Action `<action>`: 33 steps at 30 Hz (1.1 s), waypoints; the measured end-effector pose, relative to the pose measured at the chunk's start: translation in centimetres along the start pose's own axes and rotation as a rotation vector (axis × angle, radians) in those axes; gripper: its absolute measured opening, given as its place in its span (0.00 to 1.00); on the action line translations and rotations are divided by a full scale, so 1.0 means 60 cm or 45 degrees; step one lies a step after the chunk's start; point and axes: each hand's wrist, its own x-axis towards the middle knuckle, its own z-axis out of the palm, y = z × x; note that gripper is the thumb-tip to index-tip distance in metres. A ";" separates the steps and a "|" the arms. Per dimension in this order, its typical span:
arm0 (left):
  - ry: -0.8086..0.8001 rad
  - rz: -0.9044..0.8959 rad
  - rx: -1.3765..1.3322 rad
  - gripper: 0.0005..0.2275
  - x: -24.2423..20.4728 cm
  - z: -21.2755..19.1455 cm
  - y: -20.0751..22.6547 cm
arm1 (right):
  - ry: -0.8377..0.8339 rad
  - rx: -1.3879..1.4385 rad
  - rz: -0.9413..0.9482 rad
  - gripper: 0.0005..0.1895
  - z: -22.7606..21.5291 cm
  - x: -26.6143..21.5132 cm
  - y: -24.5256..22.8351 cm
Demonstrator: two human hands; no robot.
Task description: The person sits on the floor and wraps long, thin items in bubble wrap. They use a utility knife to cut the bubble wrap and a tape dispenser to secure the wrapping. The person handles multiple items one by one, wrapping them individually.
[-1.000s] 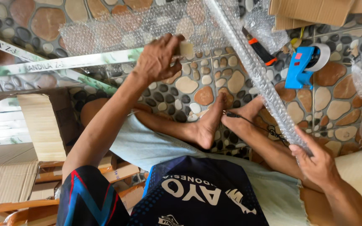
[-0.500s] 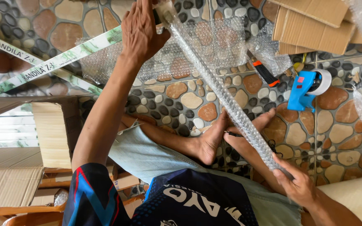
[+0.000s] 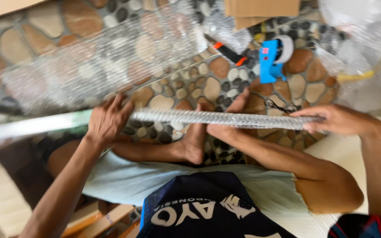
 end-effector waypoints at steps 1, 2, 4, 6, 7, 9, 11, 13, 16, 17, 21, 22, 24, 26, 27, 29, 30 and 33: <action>-0.237 0.049 -0.013 0.14 -0.020 0.008 0.011 | -0.102 -0.095 -0.009 0.33 -0.015 0.010 -0.001; -0.487 0.095 -0.013 0.23 -0.050 0.011 0.019 | -0.215 -0.188 -0.030 0.30 -0.025 0.026 -0.002; -0.793 0.396 0.193 0.38 -0.008 -0.053 0.067 | -0.268 -0.162 -0.160 0.30 -0.031 0.064 -0.020; -1.092 0.679 0.424 0.55 0.000 -0.065 0.100 | -0.319 -0.144 -0.300 0.30 -0.016 0.086 -0.074; -0.542 0.471 0.136 0.37 -0.009 -0.044 0.109 | -0.339 -0.011 -0.537 0.28 0.001 0.086 -0.119; 0.022 0.248 -0.134 0.25 0.014 -0.044 0.124 | -0.318 0.125 -0.781 0.26 0.038 0.088 -0.208; 0.058 0.269 -0.260 0.23 0.048 -0.095 0.162 | -0.221 0.175 -1.189 0.27 0.105 0.084 -0.280; -0.060 0.269 -0.307 0.22 0.034 -0.072 0.170 | -0.153 0.179 -1.100 0.28 0.140 0.066 -0.297; -0.290 0.204 -0.329 0.15 0.071 -0.137 0.149 | -0.082 0.175 -0.892 0.43 0.144 0.037 -0.289; -0.395 0.150 -0.316 0.10 0.093 -0.173 0.137 | -0.069 0.171 -0.757 0.57 0.140 0.025 -0.279; -0.112 0.147 -0.418 0.21 0.062 -0.106 0.115 | -0.276 -0.005 -0.775 0.59 0.146 0.098 -0.155; -0.114 0.134 -0.339 0.20 0.064 -0.107 0.101 | -0.146 0.129 -0.860 0.54 0.148 0.118 -0.125; -0.116 0.124 -0.258 0.23 0.061 -0.109 0.068 | -0.012 0.267 -0.943 0.51 0.141 0.149 -0.090; -0.046 0.097 -0.063 0.23 0.049 -0.111 0.032 | 0.248 0.405 -0.999 0.50 0.123 0.174 -0.082; -0.044 0.098 -0.059 0.23 0.059 -0.131 0.021 | 0.251 0.405 -1.002 0.50 0.136 0.171 -0.093; -0.503 0.006 0.092 0.14 0.074 -0.173 -0.003 | 0.226 0.290 -1.066 0.40 0.161 0.169 -0.120; -0.511 -0.005 0.095 0.14 0.063 -0.164 -0.017 | 0.215 0.288 -1.075 0.40 0.178 0.179 -0.120; -0.304 -0.045 0.241 0.15 0.047 -0.141 -0.055 | 0.428 0.148 -0.778 0.47 0.225 0.204 -0.111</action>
